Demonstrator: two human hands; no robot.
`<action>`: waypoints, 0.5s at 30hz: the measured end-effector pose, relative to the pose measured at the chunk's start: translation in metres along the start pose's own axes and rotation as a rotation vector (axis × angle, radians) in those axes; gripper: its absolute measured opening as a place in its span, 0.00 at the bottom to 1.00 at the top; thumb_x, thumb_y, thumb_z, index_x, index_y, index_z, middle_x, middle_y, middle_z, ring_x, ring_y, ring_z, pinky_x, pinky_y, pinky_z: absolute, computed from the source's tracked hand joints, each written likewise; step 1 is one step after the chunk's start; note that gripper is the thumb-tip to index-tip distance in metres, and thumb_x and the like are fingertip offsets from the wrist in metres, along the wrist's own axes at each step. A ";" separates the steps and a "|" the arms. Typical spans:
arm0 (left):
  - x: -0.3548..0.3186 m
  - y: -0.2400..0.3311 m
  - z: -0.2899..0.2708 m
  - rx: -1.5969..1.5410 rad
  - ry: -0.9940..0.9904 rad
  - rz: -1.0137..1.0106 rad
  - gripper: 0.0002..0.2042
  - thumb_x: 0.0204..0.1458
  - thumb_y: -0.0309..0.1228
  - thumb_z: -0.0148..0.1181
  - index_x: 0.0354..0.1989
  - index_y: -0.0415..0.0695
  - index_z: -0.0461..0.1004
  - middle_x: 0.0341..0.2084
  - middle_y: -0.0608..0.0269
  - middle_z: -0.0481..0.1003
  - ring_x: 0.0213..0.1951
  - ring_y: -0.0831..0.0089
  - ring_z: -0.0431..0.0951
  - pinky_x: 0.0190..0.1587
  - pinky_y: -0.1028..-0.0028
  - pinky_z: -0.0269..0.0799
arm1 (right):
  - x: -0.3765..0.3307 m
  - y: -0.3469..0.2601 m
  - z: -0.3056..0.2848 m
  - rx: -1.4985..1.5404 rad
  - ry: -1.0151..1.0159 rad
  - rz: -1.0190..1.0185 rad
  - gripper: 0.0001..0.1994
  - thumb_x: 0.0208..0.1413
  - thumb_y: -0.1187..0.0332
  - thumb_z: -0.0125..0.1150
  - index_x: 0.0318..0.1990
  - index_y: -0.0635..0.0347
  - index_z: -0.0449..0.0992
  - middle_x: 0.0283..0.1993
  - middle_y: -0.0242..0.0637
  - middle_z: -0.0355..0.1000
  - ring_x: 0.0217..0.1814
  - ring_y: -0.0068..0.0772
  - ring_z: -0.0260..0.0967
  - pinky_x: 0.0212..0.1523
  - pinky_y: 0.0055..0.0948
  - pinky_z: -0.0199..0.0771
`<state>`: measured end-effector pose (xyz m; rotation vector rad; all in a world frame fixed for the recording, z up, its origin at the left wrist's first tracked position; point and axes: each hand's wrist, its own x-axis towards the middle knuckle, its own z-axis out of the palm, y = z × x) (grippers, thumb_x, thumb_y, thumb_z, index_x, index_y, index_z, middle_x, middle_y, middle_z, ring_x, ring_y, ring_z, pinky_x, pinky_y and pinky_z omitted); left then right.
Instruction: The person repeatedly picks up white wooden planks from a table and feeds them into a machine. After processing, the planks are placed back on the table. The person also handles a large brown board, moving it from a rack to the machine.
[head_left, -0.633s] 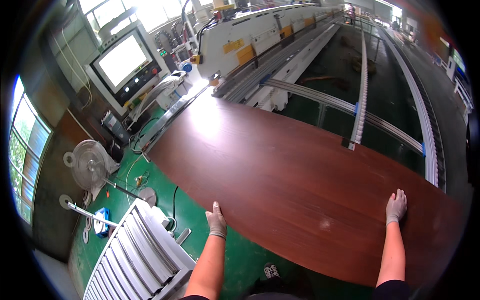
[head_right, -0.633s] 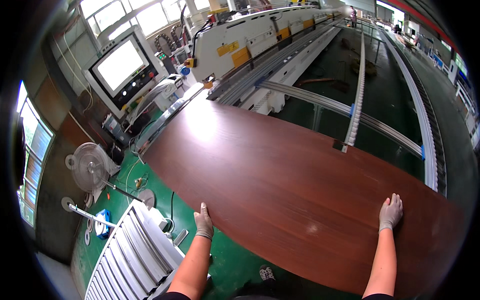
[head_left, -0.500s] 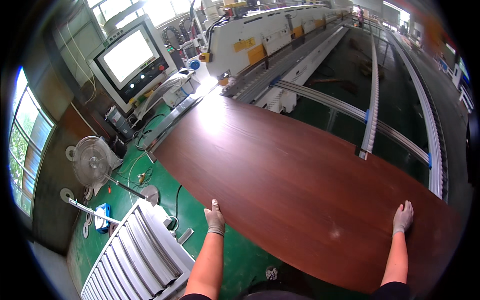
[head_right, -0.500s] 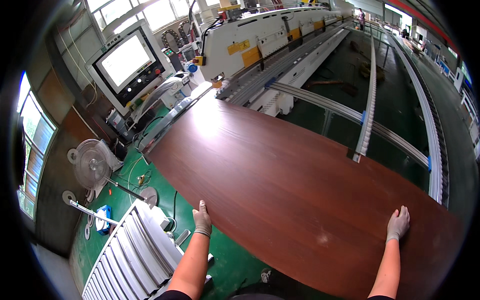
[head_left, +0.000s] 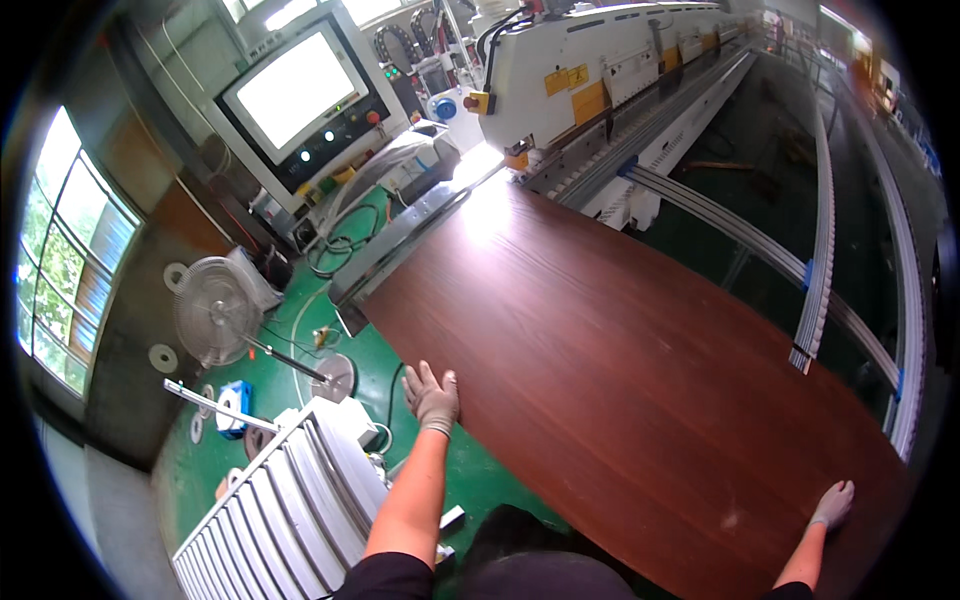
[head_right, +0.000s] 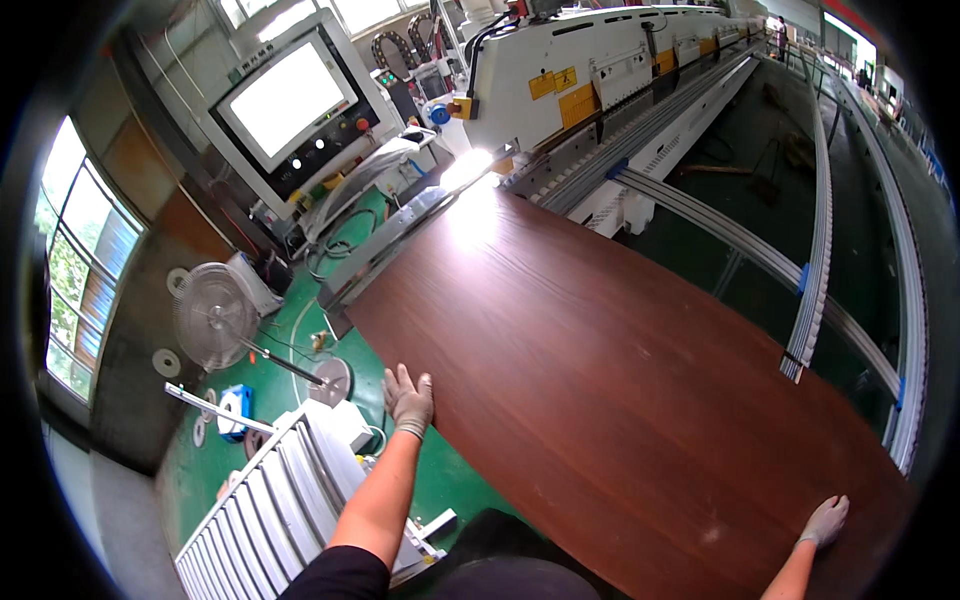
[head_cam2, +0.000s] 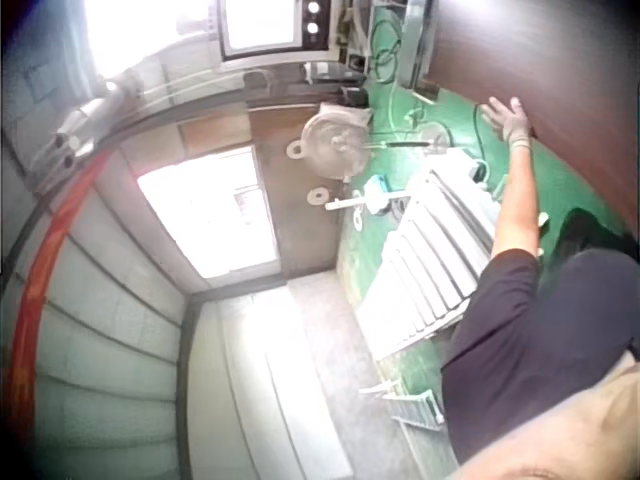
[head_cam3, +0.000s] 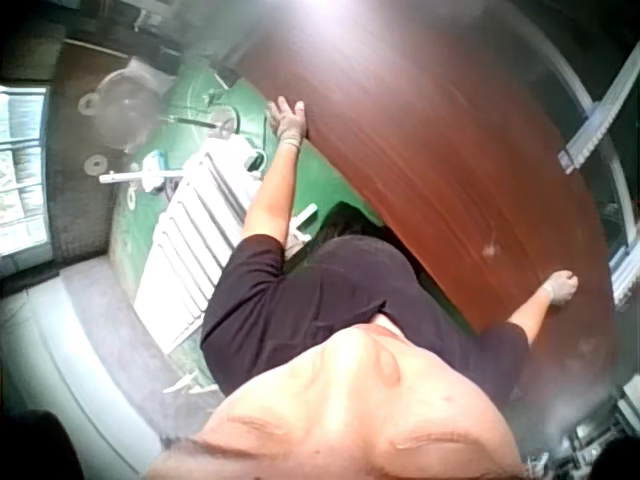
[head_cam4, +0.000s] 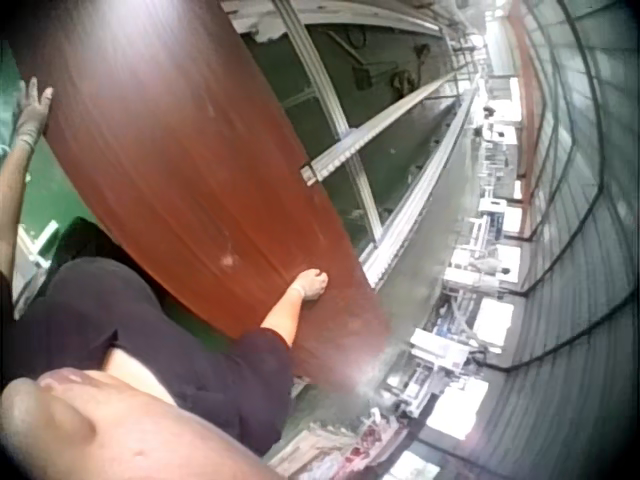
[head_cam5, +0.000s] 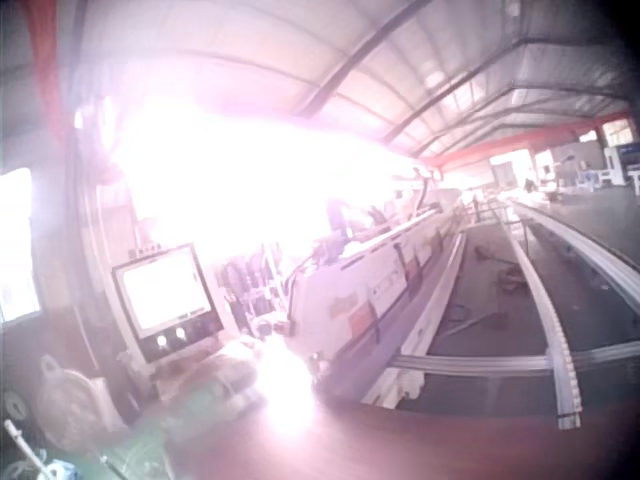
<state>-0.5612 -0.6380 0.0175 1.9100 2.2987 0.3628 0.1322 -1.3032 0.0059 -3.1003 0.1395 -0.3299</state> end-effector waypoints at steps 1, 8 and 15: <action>0.015 -0.006 0.005 0.003 -0.021 -0.004 0.40 0.67 0.61 0.49 0.82 0.50 0.56 0.83 0.45 0.46 0.82 0.44 0.44 0.81 0.48 0.40 | -0.007 0.000 -0.003 -0.018 0.013 -0.015 0.25 0.76 0.55 0.47 0.70 0.59 0.73 0.72 0.47 0.72 0.72 0.51 0.70 0.70 0.47 0.72; 0.166 -0.045 -0.015 0.122 -0.095 0.290 0.37 0.67 0.56 0.50 0.80 0.51 0.59 0.82 0.53 0.52 0.82 0.46 0.46 0.81 0.45 0.36 | -0.133 -0.045 -0.036 -0.015 0.046 0.049 0.23 0.75 0.57 0.48 0.66 0.64 0.75 0.69 0.50 0.74 0.69 0.54 0.71 0.67 0.48 0.73; 0.314 -0.098 -0.007 0.008 -0.076 0.556 0.32 0.69 0.49 0.48 0.78 0.49 0.63 0.79 0.52 0.58 0.79 0.46 0.54 0.80 0.48 0.43 | -0.380 -0.116 -0.130 -0.204 0.000 0.350 0.31 0.56 0.48 0.70 0.66 0.48 0.78 0.66 0.53 0.76 0.61 0.55 0.79 0.56 0.69 0.77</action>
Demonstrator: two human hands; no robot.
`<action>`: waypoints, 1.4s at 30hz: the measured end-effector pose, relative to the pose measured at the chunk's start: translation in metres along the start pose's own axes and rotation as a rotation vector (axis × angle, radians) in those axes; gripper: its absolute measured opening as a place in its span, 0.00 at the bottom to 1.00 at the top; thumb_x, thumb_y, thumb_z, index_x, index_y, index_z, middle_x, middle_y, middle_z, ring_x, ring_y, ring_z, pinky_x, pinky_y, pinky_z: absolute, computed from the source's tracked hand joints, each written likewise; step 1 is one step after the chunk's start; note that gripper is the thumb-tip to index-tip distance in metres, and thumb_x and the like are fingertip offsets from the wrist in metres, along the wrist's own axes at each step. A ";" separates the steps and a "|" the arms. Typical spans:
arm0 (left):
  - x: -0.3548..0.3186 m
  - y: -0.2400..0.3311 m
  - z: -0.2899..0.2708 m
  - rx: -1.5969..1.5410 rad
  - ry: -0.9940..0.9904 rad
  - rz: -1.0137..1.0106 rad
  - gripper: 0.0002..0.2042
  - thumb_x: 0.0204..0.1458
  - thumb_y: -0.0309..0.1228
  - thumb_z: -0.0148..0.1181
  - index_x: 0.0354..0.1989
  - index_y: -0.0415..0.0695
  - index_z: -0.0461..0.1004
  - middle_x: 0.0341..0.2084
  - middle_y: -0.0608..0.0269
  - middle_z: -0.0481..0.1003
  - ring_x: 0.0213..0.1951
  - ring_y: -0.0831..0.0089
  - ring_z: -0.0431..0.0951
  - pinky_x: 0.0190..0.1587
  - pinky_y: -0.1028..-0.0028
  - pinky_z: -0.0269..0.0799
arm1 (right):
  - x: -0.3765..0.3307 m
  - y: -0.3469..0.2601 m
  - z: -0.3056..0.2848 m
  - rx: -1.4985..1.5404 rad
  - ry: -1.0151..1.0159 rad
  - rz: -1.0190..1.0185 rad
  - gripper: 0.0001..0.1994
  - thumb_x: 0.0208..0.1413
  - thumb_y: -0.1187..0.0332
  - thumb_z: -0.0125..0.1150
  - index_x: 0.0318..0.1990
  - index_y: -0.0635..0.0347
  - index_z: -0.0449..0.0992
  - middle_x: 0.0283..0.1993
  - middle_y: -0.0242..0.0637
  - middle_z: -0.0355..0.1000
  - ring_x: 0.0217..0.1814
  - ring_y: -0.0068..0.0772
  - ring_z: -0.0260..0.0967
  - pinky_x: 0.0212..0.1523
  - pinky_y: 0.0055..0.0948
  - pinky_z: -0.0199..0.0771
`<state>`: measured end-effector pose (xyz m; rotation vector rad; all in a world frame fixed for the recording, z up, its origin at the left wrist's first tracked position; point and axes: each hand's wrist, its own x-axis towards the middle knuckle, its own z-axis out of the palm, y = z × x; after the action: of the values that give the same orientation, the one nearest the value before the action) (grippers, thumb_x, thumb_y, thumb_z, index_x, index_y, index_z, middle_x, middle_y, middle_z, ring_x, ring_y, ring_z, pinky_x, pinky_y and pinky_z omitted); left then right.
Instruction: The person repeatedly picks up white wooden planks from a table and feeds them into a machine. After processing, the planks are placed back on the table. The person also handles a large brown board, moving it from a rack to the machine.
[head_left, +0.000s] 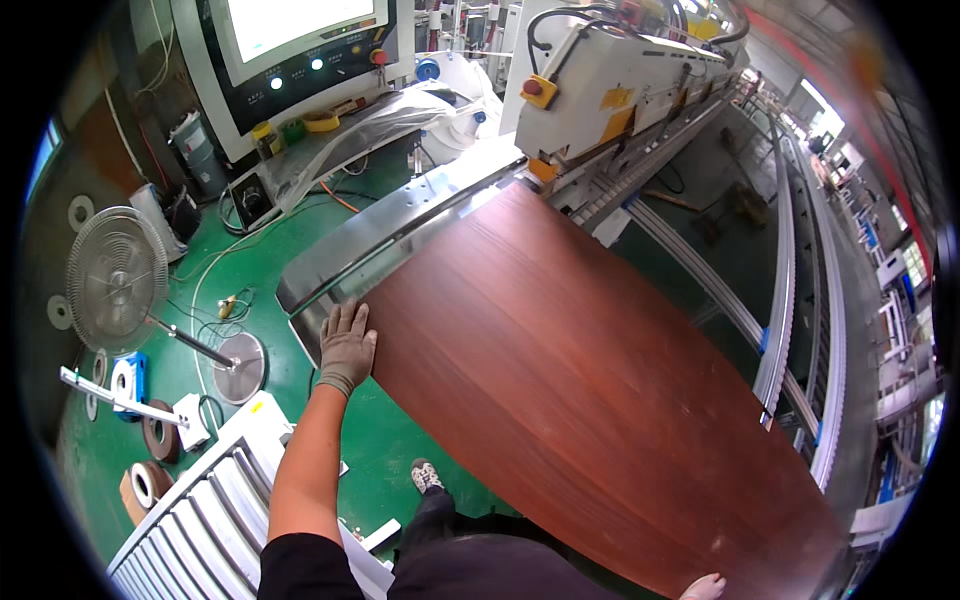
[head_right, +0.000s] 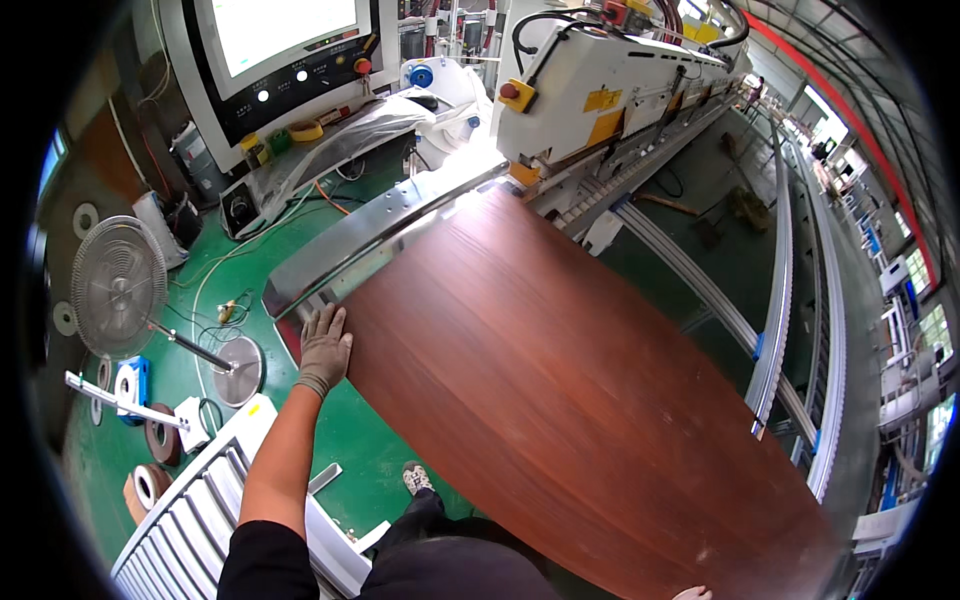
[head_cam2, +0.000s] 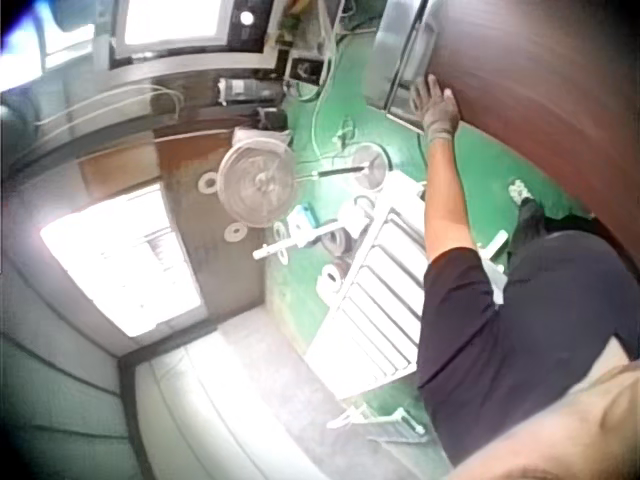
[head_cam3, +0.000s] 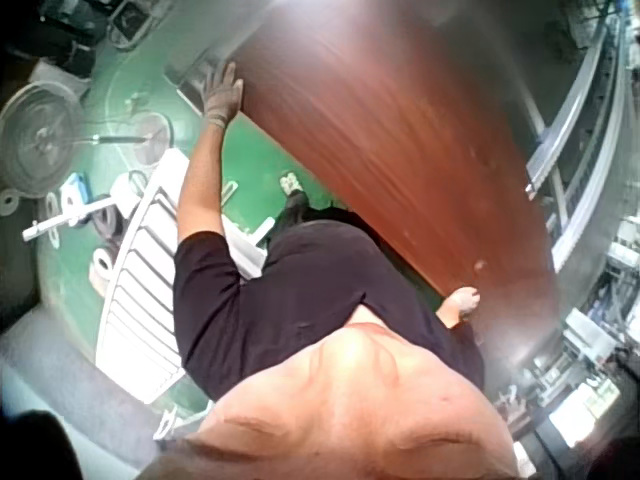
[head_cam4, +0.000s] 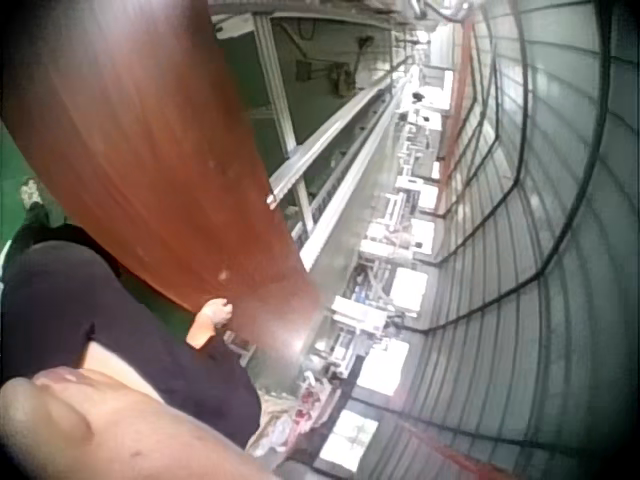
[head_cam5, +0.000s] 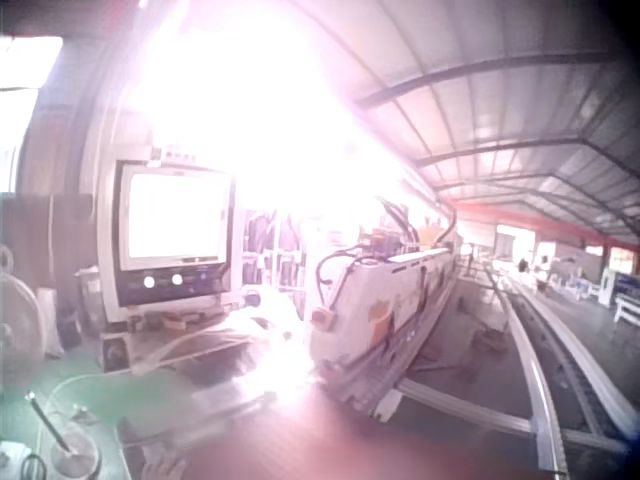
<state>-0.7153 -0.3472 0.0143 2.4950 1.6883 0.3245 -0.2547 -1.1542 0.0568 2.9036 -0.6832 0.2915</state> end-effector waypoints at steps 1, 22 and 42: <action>0.011 -0.011 -0.010 -0.015 0.015 0.039 0.31 0.69 0.47 0.48 0.78 0.49 0.64 0.79 0.52 0.59 0.78 0.46 0.55 0.80 0.49 0.44 | -0.034 -0.005 -0.011 0.186 -0.040 0.069 0.33 0.60 0.42 0.63 0.62 0.61 0.77 0.62 0.60 0.76 0.61 0.60 0.78 0.58 0.66 0.78; 0.069 -0.047 -0.020 -0.096 0.001 0.254 0.29 0.67 0.40 0.52 0.74 0.39 0.66 0.73 0.48 0.66 0.70 0.49 0.66 0.73 0.51 0.58 | -0.126 -0.007 0.088 -1.419 -0.753 -0.572 0.32 0.76 0.44 0.39 0.81 0.48 0.62 0.86 0.29 0.54 0.88 0.38 0.50 0.83 0.52 0.46; 0.189 0.066 0.030 -0.041 -0.042 0.247 0.30 0.67 0.39 0.49 0.76 0.38 0.65 0.75 0.47 0.63 0.73 0.51 0.62 0.76 0.54 0.52 | -0.021 -0.111 0.102 -1.359 -0.727 -0.460 0.37 0.73 0.37 0.42 0.83 0.44 0.56 0.88 0.30 0.46 0.90 0.43 0.40 0.84 0.60 0.38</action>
<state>-0.5809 -0.1958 0.0207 2.6625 1.3453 0.3220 -0.2071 -1.0651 -0.0580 1.6450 -0.0966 -0.9343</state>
